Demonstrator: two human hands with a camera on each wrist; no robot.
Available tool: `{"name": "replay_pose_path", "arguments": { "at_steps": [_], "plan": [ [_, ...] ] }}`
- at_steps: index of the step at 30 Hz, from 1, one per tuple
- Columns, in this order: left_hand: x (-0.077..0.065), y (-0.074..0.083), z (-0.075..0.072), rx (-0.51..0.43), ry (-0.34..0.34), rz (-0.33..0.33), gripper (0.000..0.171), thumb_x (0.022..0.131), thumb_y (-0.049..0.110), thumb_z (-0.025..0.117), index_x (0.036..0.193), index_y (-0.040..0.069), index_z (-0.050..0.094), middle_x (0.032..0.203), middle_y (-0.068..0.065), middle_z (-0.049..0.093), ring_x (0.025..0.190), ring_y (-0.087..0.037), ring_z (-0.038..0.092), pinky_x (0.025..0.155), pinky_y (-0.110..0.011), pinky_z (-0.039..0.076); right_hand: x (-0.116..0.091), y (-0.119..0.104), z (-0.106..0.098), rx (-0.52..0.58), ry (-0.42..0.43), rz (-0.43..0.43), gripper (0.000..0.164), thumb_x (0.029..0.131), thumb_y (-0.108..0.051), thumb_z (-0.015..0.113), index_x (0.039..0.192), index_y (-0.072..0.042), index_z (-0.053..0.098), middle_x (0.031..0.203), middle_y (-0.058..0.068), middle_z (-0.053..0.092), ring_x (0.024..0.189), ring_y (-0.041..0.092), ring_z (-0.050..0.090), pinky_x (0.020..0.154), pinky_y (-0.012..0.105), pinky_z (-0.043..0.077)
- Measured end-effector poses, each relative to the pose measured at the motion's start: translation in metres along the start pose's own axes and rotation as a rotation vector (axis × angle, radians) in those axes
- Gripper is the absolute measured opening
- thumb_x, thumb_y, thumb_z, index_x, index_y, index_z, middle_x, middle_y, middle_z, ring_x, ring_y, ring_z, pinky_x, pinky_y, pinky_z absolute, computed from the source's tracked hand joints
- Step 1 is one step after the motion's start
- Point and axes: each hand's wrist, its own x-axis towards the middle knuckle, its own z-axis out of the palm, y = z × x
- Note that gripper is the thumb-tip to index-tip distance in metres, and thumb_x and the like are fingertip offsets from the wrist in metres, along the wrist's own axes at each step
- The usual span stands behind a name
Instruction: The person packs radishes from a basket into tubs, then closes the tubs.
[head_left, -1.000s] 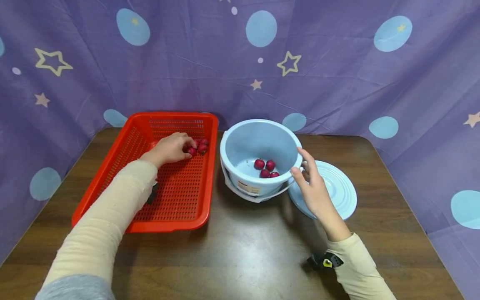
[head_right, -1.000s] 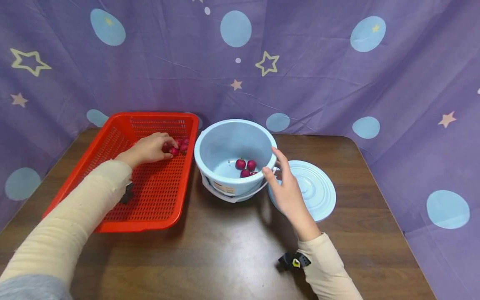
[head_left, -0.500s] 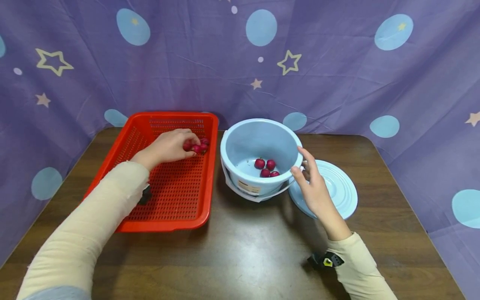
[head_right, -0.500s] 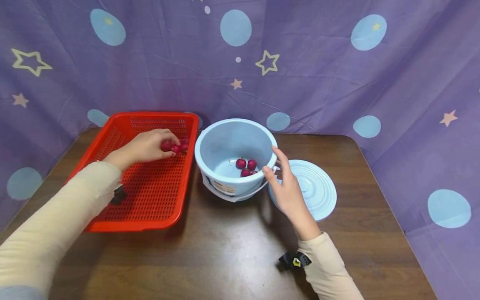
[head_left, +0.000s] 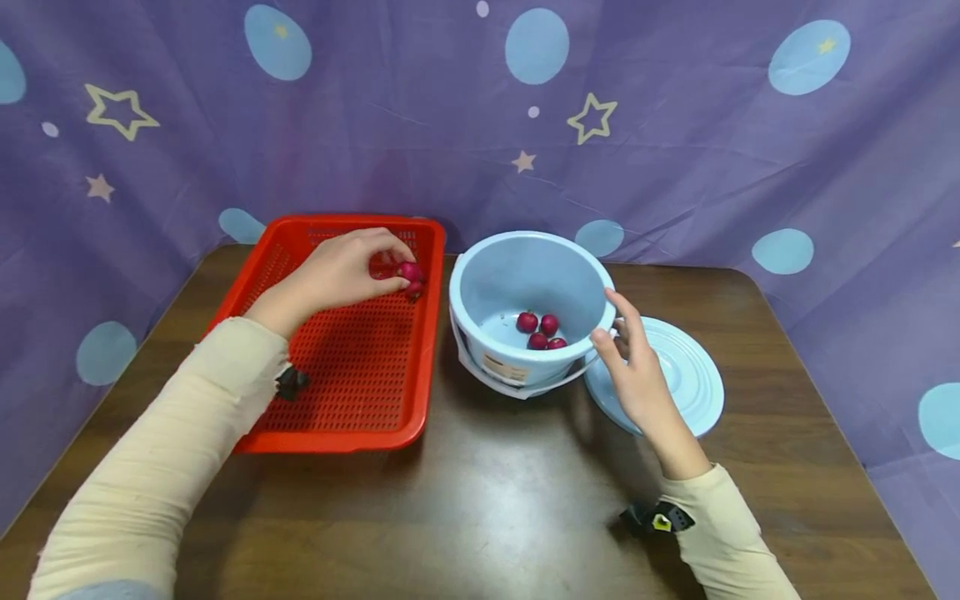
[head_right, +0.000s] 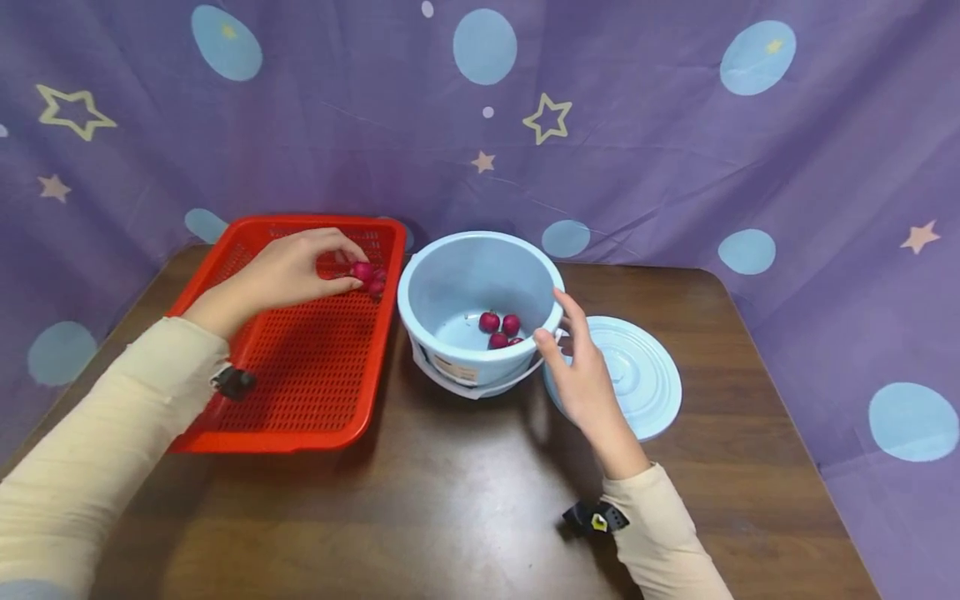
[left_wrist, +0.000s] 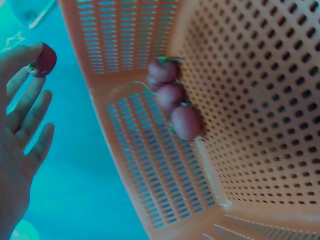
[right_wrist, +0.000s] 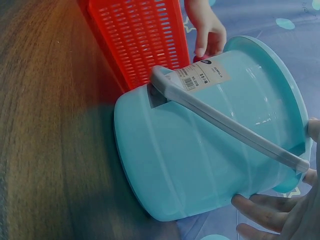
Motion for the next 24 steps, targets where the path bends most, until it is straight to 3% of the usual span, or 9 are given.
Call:
{"name": "replay_pose_path", "arguments": {
  "at_steps": [11,24],
  "plan": [
    [0.003,0.02,-0.004,-0.078,0.101,0.073,0.025,0.083,0.024,0.081,0.106,0.019,0.071,0.094,0.004,0.063,0.088,-0.013,0.058,0.078,-0.034,0.047,0.0,0.0,-0.001,0.006,-0.001,0.005,0.057,0.104,-0.034,0.05,0.156,-0.031,0.027,0.146,0.026,0.043,0.126,0.042,0.051,0.102,0.059,0.039],
    [0.01,0.038,-0.006,-0.122,0.144,0.15,0.025,0.084,0.023,0.08,0.107,0.018,0.071,0.095,0.005,0.063,0.088,-0.011,0.057,0.076,-0.033,0.047,0.0,0.0,-0.001,0.012,0.0,0.004,0.057,0.104,-0.034,0.05,0.156,-0.03,0.027,0.146,0.025,0.044,0.126,0.042,0.052,0.102,0.058,0.039]
  ]
}}
